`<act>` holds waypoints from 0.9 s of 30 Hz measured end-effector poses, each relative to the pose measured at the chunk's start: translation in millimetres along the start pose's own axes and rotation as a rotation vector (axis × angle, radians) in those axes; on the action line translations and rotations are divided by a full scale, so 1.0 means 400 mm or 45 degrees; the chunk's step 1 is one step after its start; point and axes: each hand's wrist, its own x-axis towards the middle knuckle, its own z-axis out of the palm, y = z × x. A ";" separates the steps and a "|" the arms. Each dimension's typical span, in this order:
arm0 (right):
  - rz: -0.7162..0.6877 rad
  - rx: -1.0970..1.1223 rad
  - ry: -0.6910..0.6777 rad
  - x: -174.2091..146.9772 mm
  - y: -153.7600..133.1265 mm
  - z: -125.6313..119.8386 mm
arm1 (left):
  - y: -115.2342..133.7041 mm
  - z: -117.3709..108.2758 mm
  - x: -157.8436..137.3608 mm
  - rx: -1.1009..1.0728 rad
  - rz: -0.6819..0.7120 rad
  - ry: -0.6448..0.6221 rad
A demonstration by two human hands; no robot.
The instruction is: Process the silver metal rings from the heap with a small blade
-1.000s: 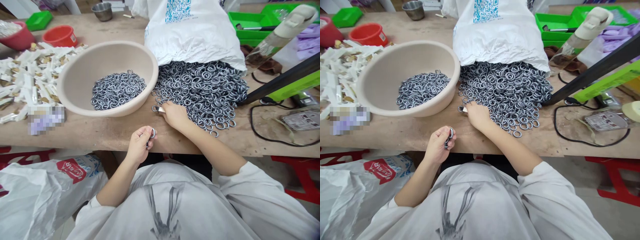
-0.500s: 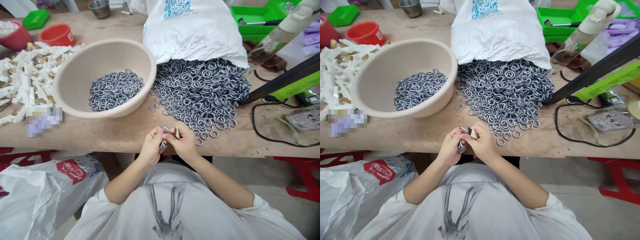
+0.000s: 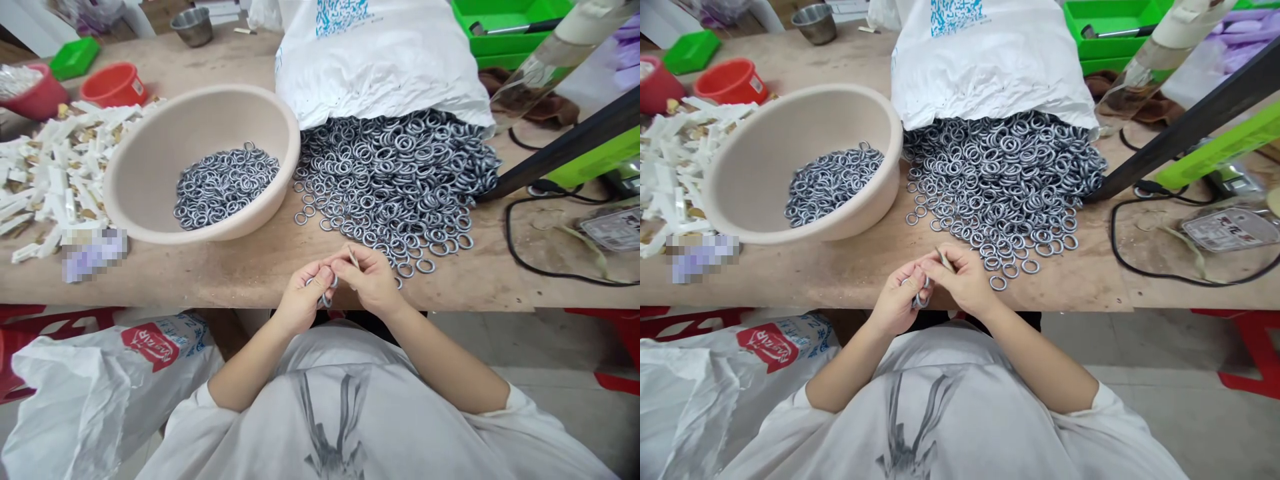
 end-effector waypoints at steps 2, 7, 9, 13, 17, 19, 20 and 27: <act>-0.021 -0.162 -0.004 0.001 -0.010 -0.009 | 0.004 -0.004 -0.001 0.017 0.008 0.001; -0.275 -0.801 -0.197 -0.015 -0.052 -0.012 | 0.011 -0.011 0.002 -0.018 -0.026 0.053; -0.293 -0.886 -0.224 -0.022 -0.061 -0.005 | 0.012 -0.012 0.001 -0.027 -0.032 0.063; -0.265 -0.866 -0.255 -0.021 -0.047 -0.014 | 0.007 -0.016 -0.010 0.008 0.007 -0.029; -0.072 -0.862 -0.152 0.017 -0.007 -0.064 | 0.004 -0.025 -0.029 0.138 0.077 -0.285; 0.019 -1.115 -0.179 0.052 0.003 -0.077 | 0.008 -0.033 -0.033 0.106 0.064 -0.246; 0.051 -1.343 -0.181 0.073 0.004 -0.075 | 0.011 -0.037 -0.033 0.077 0.048 -0.186; 0.273 -2.279 -0.488 0.214 0.001 0.006 | 0.041 -0.060 -0.026 -0.031 -0.022 0.128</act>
